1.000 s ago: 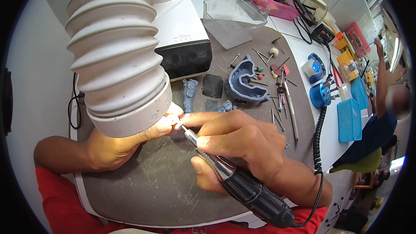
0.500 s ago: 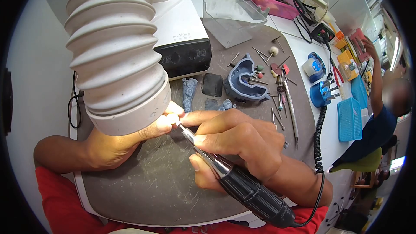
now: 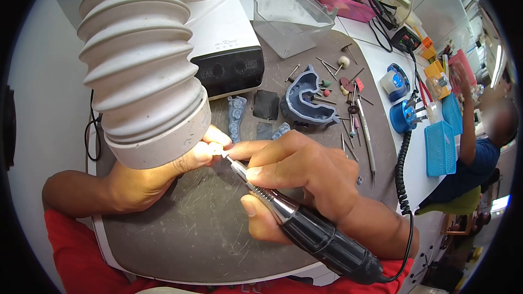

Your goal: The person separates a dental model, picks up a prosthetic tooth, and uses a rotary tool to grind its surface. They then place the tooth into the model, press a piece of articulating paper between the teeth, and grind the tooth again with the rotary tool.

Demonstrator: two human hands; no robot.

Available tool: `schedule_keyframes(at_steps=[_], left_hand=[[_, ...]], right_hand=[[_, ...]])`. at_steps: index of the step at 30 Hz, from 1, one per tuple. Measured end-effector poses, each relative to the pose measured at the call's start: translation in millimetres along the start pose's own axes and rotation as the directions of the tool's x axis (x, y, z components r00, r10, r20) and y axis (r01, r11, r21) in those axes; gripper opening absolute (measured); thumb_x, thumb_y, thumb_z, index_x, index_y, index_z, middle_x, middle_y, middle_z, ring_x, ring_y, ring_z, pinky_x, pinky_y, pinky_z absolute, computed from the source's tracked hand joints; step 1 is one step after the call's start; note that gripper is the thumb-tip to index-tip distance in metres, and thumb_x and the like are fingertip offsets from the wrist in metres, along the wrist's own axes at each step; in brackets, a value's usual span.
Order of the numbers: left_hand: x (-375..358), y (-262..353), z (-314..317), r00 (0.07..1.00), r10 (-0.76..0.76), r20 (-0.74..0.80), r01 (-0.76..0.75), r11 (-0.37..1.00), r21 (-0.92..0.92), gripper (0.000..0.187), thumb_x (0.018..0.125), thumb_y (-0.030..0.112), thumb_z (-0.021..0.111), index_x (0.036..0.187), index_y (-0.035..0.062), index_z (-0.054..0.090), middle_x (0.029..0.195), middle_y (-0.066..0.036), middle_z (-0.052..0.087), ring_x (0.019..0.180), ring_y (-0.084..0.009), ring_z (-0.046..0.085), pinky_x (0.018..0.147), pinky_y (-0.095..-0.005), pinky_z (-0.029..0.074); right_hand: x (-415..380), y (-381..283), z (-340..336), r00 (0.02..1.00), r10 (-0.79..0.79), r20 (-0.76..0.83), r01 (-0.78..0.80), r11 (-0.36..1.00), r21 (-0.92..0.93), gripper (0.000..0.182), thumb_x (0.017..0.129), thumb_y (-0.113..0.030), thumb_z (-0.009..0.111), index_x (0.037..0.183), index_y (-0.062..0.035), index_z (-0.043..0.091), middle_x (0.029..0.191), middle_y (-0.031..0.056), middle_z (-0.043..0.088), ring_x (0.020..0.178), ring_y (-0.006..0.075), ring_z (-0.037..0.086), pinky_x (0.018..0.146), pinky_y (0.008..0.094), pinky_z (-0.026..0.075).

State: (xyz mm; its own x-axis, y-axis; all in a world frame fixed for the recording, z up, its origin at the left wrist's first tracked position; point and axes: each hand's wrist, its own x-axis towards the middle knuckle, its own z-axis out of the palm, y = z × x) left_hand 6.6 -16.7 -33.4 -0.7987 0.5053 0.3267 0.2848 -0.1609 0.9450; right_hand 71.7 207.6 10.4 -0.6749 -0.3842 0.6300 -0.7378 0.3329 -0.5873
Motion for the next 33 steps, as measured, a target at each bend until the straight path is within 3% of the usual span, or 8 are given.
schedule_keyframes(at_steps=[4, 7, 11, 13, 17, 20, 25, 33], left_hand=[[3, -12, -1, 0.997, 0.067, 0.036, -0.068, 0.998, 0.008, 0.051, 0.082, 0.004, 0.077, 0.125, -0.0009, 0.050, 0.117, -0.012, 0.063, 0.108, -0.0198, 0.061, 0.095, -0.0332, 0.048], [-2, 7, 6, 0.999, 0.025, -0.048, -0.021, 0.996, 0.081, 0.051, 0.082, 0.004, 0.077, 0.125, -0.0009, 0.049, 0.117, -0.012, 0.063, 0.108, -0.0200, 0.061, 0.095, -0.0334, 0.048], [1, 2, 0, 1.000, -0.012, -0.002, 0.012, 1.000, 0.025, 0.051, 0.082, 0.004, 0.077, 0.124, -0.0009, 0.050, 0.117, -0.012, 0.063, 0.108, -0.0197, 0.061, 0.095, -0.0333, 0.048], [6, 24, 0, 0.987, -0.161, -0.006, 0.161, 0.985, 0.067, 0.051, 0.082, 0.004, 0.077, 0.124, -0.0011, 0.050, 0.117, -0.012, 0.064, 0.109, -0.0195, 0.061, 0.095, -0.0331, 0.048], [6, 28, -2, 0.972, -0.235, 0.015, 0.235, 0.972, 0.015, 0.051, 0.082, 0.004, 0.077, 0.124, -0.0012, 0.050, 0.117, -0.012, 0.063, 0.109, -0.0195, 0.061, 0.095, -0.0328, 0.048], [7, 26, -2, 0.976, -0.214, 0.028, 0.211, 0.972, 0.100, 0.051, 0.082, 0.005, 0.078, 0.124, -0.0014, 0.050, 0.118, -0.012, 0.063, 0.109, -0.0194, 0.061, 0.095, -0.0328, 0.048], [-2, 3, 0, 1.000, -0.025, -0.004, 0.025, 0.999, -0.026, 0.052, 0.082, 0.005, 0.078, 0.125, -0.0012, 0.049, 0.117, -0.012, 0.063, 0.110, -0.0197, 0.061, 0.095, -0.0332, 0.048], [0, -3, 1, 1.000, 0.004, -0.007, -0.004, 1.000, 0.013, 0.054, 0.082, 0.006, 0.078, 0.126, -0.0011, 0.048, 0.119, -0.013, 0.062, 0.111, -0.0200, 0.060, 0.096, -0.0337, 0.048]], right_hand=[[0, 3, 2, 1.000, -0.017, -0.024, 0.018, 0.999, 0.041, 0.033, 0.083, -0.009, 0.072, 0.105, 0.0014, 0.050, 0.083, 0.0157, 0.058, 0.065, 0.0184, 0.060, 0.063, 0.0332, 0.056], [1, 2, 1, 1.000, -0.023, -0.006, 0.023, 0.999, 0.028, 0.032, 0.083, -0.009, 0.072, 0.105, 0.0021, 0.051, 0.083, 0.0158, 0.058, 0.065, 0.0182, 0.059, 0.063, 0.0331, 0.056], [1, 2, 1, 1.000, -0.010, 0.008, 0.010, 0.999, 0.037, 0.031, 0.081, -0.006, 0.072, 0.103, 0.0031, 0.053, 0.082, 0.0160, 0.059, 0.065, 0.0183, 0.060, 0.062, 0.0323, 0.056], [2, 1, 2, 1.000, -0.008, 0.005, 0.008, 1.000, 0.019, 0.031, 0.081, -0.006, 0.073, 0.103, 0.0038, 0.053, 0.082, 0.0163, 0.059, 0.065, 0.0186, 0.061, 0.063, 0.0323, 0.056], [6, -1, -1, 1.000, -0.004, 0.025, 0.005, 0.999, -0.031, 0.031, 0.079, -0.005, 0.074, 0.101, 0.0056, 0.055, 0.082, 0.0173, 0.060, 0.064, 0.0191, 0.061, 0.064, 0.0326, 0.057], [3, 2, 0, 1.000, -0.010, 0.016, 0.010, 1.000, 0.016, 0.032, 0.079, -0.004, 0.074, 0.102, 0.0060, 0.055, 0.081, 0.0174, 0.060, 0.066, 0.0193, 0.062, 0.065, 0.0331, 0.057], [3, 0, 0, 1.000, -0.001, 0.024, 0.001, 1.000, 0.005, 0.032, 0.079, -0.005, 0.074, 0.102, 0.0058, 0.055, 0.081, 0.0173, 0.060, 0.068, 0.0195, 0.062, 0.065, 0.0330, 0.057], [3, 0, -1, 0.999, 0.015, 0.032, -0.015, 1.000, 0.000, 0.031, 0.078, -0.004, 0.074, 0.102, 0.0052, 0.055, 0.083, 0.0172, 0.060, 0.069, 0.0195, 0.063, 0.066, 0.0338, 0.057]])
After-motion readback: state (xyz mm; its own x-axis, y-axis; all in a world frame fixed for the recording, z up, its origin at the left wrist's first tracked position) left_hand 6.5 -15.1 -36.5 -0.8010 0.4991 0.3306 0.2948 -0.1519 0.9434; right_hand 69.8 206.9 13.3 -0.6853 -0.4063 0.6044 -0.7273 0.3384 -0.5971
